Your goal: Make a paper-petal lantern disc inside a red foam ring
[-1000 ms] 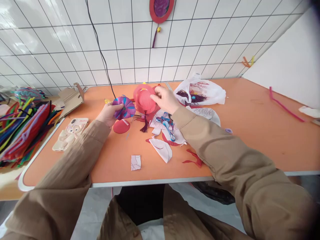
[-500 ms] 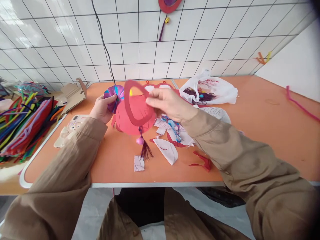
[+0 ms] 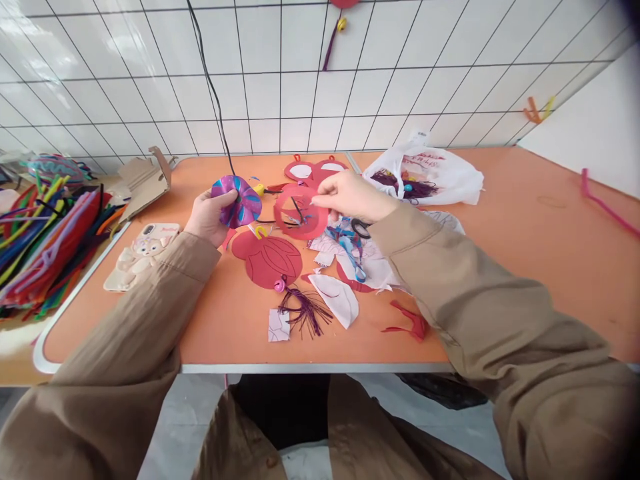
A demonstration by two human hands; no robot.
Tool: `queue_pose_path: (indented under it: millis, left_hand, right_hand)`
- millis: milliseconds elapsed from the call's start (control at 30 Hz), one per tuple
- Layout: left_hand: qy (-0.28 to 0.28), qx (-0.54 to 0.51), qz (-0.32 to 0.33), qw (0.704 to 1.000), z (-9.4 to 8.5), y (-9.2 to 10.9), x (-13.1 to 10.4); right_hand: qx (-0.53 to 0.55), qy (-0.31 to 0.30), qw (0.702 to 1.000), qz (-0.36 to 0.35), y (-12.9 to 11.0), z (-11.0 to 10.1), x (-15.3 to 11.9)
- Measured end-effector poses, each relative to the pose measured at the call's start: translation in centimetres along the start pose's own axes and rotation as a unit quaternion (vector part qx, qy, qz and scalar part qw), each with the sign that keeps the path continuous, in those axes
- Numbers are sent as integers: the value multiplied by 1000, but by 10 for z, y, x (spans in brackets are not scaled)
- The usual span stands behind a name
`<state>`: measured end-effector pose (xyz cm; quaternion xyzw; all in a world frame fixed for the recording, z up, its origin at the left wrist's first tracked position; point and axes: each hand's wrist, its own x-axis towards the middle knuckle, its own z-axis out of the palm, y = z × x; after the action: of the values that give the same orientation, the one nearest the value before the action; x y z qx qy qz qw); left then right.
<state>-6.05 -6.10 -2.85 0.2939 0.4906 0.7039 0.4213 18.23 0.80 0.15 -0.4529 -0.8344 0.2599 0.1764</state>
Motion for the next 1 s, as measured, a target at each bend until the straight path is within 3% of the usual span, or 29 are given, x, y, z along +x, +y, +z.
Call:
queue_pose_path:
  millis: [133,233,300,467,600,667,800,933,1000]
  left_hand:
    - [-19,-7,-2,1000,5,7,-7]
    - [-48,13,-37,998,9,10,-16]
    - [-60,28,-63,996,12,11,-22]
    - [-73,59,-67,993,17,12,-35]
    - [-130,79,-48,987,19,15,-46]
    - [-172,88,-31,981,18,15,-50]
    - [-214,116,-33,969,16,15,-52]
    - [-224,156,-108,956,11,8,-46]
    - [-204,194,-110,953,8,2,-42]
  right_hand:
    - [-129,-40,988,72,22,-28,5]
    - [-177,29,982,61,28,-27,8]
    - [-180,73,981,10,21,-12,8]
    - [-143,-38,981,-126,-10,49,-6]
    - [-182,-19,961,-208,-16,77,-18]
    - [-158,-8,963,-217,-15,79,-19]
    - [-44,-11,986,-159,-10,76,-14]
    - [50,-10,988,-143,-5,74,-6]
    - [92,2,988,-125,-3,73,-3]
